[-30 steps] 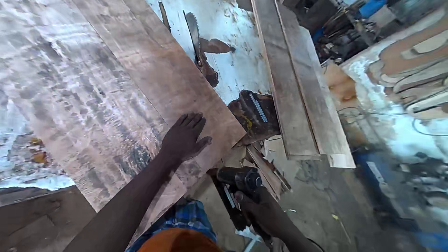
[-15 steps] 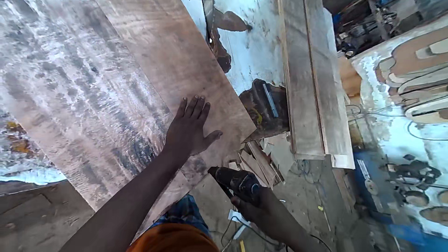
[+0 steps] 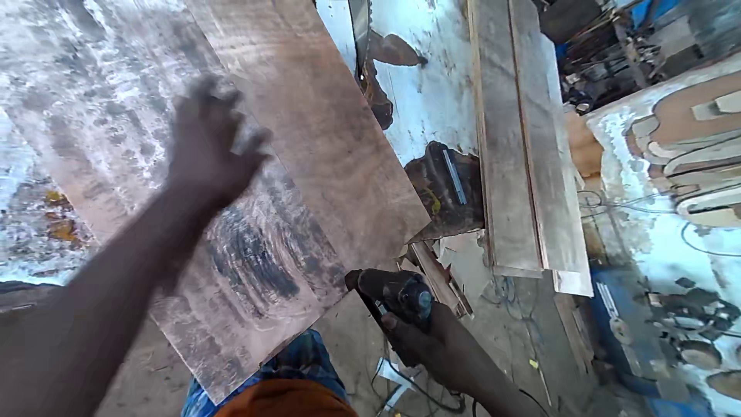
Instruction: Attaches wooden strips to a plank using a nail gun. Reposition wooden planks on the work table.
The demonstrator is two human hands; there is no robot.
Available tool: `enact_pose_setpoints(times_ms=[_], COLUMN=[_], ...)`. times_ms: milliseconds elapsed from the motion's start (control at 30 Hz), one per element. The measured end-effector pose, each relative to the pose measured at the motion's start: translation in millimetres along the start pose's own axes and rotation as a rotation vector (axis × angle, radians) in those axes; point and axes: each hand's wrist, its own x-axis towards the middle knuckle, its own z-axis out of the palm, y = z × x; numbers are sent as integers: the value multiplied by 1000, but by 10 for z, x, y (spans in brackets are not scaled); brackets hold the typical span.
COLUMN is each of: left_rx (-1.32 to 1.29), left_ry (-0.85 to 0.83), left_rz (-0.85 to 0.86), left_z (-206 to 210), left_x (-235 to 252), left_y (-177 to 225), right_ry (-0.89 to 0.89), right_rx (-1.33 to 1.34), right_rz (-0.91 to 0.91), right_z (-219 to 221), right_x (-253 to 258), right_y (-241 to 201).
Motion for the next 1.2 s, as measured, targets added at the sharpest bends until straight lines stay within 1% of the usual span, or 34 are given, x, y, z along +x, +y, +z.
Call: enact_pose_setpoints(times_ms=[33,100,133,167,200,233,267,333,367,400,433,467,567,633,700,800,833,900,967,1000,1200], left_rx=[46,95,61,-62,-215,-353,-444,-416,-415,-400,-388,-376,-341,-307,-222,-50,-44,-62,-3,28,138], left_ry=[34,102,134,176,260,284,285,261,238,208,203,209,202,209,196,151,141,158,175,177,166], left_rz=[-82,-228,-263,-279,-309,-330,-364,-502,-539,-561,-558,-535,-469,-458,-458,-380,-359,-334,-308,-309,-328], left_z=[-270,-663,-751,-797,-808,-833,-853,-796,-760,-724,-689,-664,-711,-717,-753,-923,-949,-938,-934,-953,-1101], left_x=[52,94,73,33,-27,-93,-122,-32,1,56,102,115,83,64,74,100,112,177,268,308,428], left_y=[-323,-1158,-1581,-1830,-1956,-1989,-1928,-1829,-1980,-2271,-2533,-2655,-2581,-2560,-2520,-2385,-2359,-2496,-2715,-2752,-2605], right_ry=[0,-6,-5,-3,-2,-7,-8,-14,-16,-13,-12,-11,-4,-12,-17,-26,-32,-40,-47,-51,-19], right_rx=[9,9,13,23,31,32,31,21,22,21,23,28,33,34,29,33,33,39,49,50,39], right_rz=[5,11,9,7,6,11,14,22,25,24,22,18,0,-7,-15,-17,-18,-24,-27,-21,-11], right_z=[-1,4,6,6,3,0,2,8,3,-1,2,6,4,1,-10,-24,-28,-27,-19,-10,23], right_x=[24,49,63,78,94,122,147,183,202,228,246,265,337,398,454,537,563,605,639,655,796], right_y=[-13,-38,-57,-80,-104,-130,-153,-199,-229,-264,-294,-319,-386,-421,-462,-544,-567,-618,-677,-707,-882])
